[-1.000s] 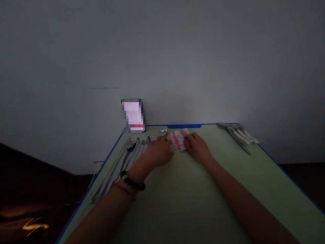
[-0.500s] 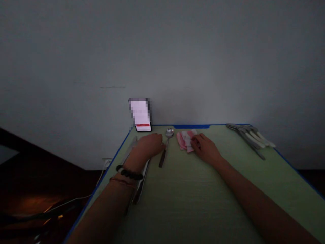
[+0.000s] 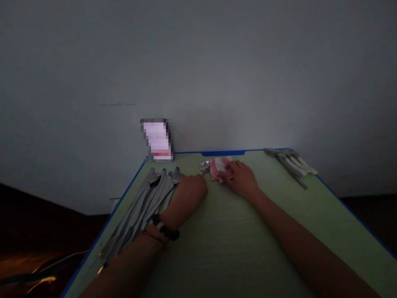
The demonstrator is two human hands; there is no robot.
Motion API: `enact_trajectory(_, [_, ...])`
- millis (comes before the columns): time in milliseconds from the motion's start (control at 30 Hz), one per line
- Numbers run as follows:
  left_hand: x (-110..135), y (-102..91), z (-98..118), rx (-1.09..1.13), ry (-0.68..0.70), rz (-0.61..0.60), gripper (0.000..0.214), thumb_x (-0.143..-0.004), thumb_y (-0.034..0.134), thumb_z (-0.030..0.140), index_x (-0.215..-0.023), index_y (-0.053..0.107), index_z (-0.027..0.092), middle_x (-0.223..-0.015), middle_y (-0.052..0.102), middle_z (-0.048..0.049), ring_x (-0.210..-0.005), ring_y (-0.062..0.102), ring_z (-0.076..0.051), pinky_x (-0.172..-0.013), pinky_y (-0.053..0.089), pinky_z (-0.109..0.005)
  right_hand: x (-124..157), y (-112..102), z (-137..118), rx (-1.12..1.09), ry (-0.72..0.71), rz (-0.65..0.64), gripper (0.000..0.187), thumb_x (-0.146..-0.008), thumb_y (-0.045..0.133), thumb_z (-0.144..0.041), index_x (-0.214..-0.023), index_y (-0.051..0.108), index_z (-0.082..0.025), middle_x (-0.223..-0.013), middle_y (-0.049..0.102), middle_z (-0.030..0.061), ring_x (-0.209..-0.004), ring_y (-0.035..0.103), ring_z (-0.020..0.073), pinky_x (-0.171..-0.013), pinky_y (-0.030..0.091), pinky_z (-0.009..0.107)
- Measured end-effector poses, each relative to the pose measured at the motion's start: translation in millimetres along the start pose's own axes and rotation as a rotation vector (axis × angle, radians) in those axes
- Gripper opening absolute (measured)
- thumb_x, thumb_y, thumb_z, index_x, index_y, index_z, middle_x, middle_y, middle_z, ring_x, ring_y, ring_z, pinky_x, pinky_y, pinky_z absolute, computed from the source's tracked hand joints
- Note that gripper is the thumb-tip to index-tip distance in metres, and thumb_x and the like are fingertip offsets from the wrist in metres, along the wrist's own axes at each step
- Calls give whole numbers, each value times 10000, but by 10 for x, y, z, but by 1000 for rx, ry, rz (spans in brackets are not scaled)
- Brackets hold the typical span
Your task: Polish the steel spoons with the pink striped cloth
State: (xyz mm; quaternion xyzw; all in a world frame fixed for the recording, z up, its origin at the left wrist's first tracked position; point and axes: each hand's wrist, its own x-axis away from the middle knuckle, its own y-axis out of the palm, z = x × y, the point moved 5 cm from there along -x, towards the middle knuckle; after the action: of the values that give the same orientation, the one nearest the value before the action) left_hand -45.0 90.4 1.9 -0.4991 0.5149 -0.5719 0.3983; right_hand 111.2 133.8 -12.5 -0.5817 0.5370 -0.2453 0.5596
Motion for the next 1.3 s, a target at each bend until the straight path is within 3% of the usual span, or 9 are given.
enact_trajectory(133, [65, 3, 104, -33, 40, 46, 301, -824, 385, 66, -908, 672, 43, -873, 669, -233, -875, 649, -344, -698, 491, -428, 3, 18, -10, 43, -33, -1, 451, -834, 470, -505, -1148, 535, -189, -1022, 580, 111, -936, 529, 243, -837, 394, 358])
enact_trajectory(333, [82, 34, 171, -23, 7, 95, 297, -848, 391, 100, -929, 676, 75, -845, 671, -218, -835, 658, -304, -689, 496, -387, -36, 41, 35, -43, -45, 45, 420, -855, 456, -424, -1178, 517, -162, -1054, 589, 129, -955, 536, 237, -841, 404, 339])
enact_trajectory(667, [75, 40, 162, 13, 11, 113, 312, -851, 367, 102, -913, 671, 71, -820, 661, -219, -827, 654, -318, -647, 490, -393, -64, -60, 95, -316, 0, 149, 307, -865, 371, -269, -1035, 611, -180, -929, 653, 67, -784, 571, 176, -730, 416, 274])
enact_trajectory(900, [84, 47, 121, 46, 15, 112, 327, -853, 346, 109, -898, 668, 71, -853, 669, -220, -847, 653, -336, -658, 490, -422, -89, -79, 209, -492, 49, 259, 343, -826, 334, -215, -965, 641, -150, -988, 640, 92, -912, 562, 194, -840, 408, 313])
enact_trajectory(1100, [56, 63, 42, 114, 57, 70, 294, -879, 385, 218, -923, 659, 119, -900, 684, -184, -839, 664, -298, -660, 489, -364, -69, -53, 330, -761, 230, 289, 225, -807, 385, -289, -855, 578, -183, -726, 577, 9, -631, 504, 141, -594, 397, 247])
enact_trajectory(1200, [20, 18, -14, 158, 64, 39, 247, -851, 438, 229, -874, 660, 121, -824, 694, -168, -794, 671, -284, -626, 477, -324, -72, -16, 377, -878, 257, 292, 217, -804, 399, -336, -855, 550, -189, -682, 540, -4, -591, 474, 133, -536, 381, 236])
enact_trajectory(1300, [-7, -106, -73, 211, 40, 48, 289, -886, 370, 230, -890, 635, 115, -730, 694, -126, -727, 674, -227, -614, 464, -280, -87, 15, 482, -899, 280, 349, 263, -820, 332, -363, -859, 521, -184, -689, 528, 5, -596, 470, 137, -529, 395, 246])
